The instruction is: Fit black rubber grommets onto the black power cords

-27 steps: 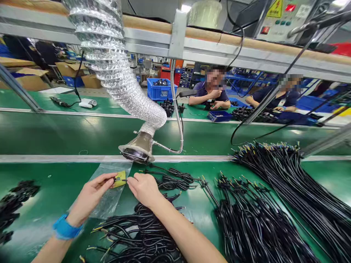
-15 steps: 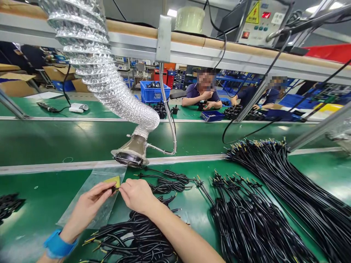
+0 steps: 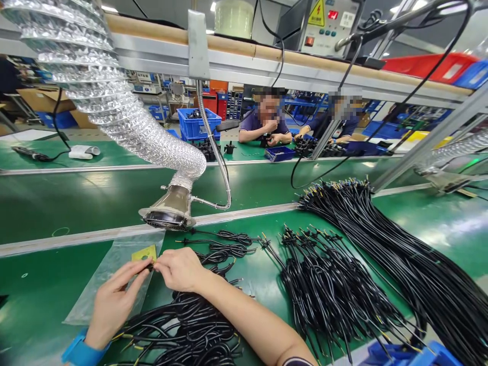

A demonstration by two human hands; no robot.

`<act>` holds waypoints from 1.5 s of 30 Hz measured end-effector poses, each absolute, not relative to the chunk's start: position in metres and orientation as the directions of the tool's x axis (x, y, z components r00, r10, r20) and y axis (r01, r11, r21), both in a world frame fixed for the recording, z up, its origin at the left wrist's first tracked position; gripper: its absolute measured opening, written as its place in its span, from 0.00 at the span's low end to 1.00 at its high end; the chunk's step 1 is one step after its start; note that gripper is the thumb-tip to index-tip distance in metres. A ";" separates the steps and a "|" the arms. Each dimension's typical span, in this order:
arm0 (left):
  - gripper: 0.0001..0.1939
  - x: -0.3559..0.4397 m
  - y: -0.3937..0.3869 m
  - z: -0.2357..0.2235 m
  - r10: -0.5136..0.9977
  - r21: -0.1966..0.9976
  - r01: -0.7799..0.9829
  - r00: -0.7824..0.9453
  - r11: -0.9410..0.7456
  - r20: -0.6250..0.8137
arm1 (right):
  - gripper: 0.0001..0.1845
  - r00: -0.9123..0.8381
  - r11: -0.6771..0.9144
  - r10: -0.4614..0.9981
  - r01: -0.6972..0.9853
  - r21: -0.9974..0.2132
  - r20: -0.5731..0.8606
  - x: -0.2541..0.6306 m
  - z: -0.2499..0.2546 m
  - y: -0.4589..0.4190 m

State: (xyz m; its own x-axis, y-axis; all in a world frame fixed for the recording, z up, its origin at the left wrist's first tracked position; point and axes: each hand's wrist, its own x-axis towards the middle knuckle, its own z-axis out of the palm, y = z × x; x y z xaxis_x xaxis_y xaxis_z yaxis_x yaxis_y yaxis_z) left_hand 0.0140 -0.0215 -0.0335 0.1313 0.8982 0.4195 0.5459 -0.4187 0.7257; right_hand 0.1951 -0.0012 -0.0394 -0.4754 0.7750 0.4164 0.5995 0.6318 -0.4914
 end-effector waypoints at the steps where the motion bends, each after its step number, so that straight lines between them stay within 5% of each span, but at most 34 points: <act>1: 0.15 0.015 -0.023 -0.035 0.909 0.735 0.552 0.117 -0.394 0.400 | 0.13 -0.477 0.626 0.780 0.591 -0.509 0.406 0.195 -0.039 -0.001; 7: 0.30 0.023 -0.026 -0.040 0.968 0.850 0.465 0.069 -0.247 0.243 | 0.13 -0.476 0.603 0.793 0.533 -0.593 0.379 0.197 -0.036 0.000; 17: 0.31 0.023 -0.007 -0.030 0.986 0.973 0.173 -0.042 -0.150 0.159 | 0.11 -0.210 0.491 0.871 0.342 -0.801 0.444 0.191 -0.048 0.004; 28: 0.32 0.018 -0.016 -0.030 0.982 0.936 0.300 0.089 -0.185 0.166 | 0.18 -0.409 0.558 0.826 0.492 -0.668 0.389 0.193 -0.040 -0.003; 36: 0.27 0.018 -0.023 -0.032 0.961 0.818 0.506 0.100 -0.274 0.259 | 0.13 -0.453 0.539 0.825 0.450 -0.712 0.338 0.194 -0.036 -0.001; 45: 0.26 0.013 -0.023 0.000 0.933 0.777 0.530 0.089 -0.340 0.348 | 0.13 -0.450 0.580 0.801 0.748 -0.322 0.395 0.230 0.031 -0.019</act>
State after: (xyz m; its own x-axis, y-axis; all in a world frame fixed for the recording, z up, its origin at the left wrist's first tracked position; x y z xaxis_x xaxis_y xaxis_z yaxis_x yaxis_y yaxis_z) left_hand 0.0128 -0.0226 0.0000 0.0893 0.9332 0.3481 0.5298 -0.3405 0.7768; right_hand 0.2303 -0.0194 0.0312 -0.4500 0.8007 0.3954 0.7483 0.5798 -0.3224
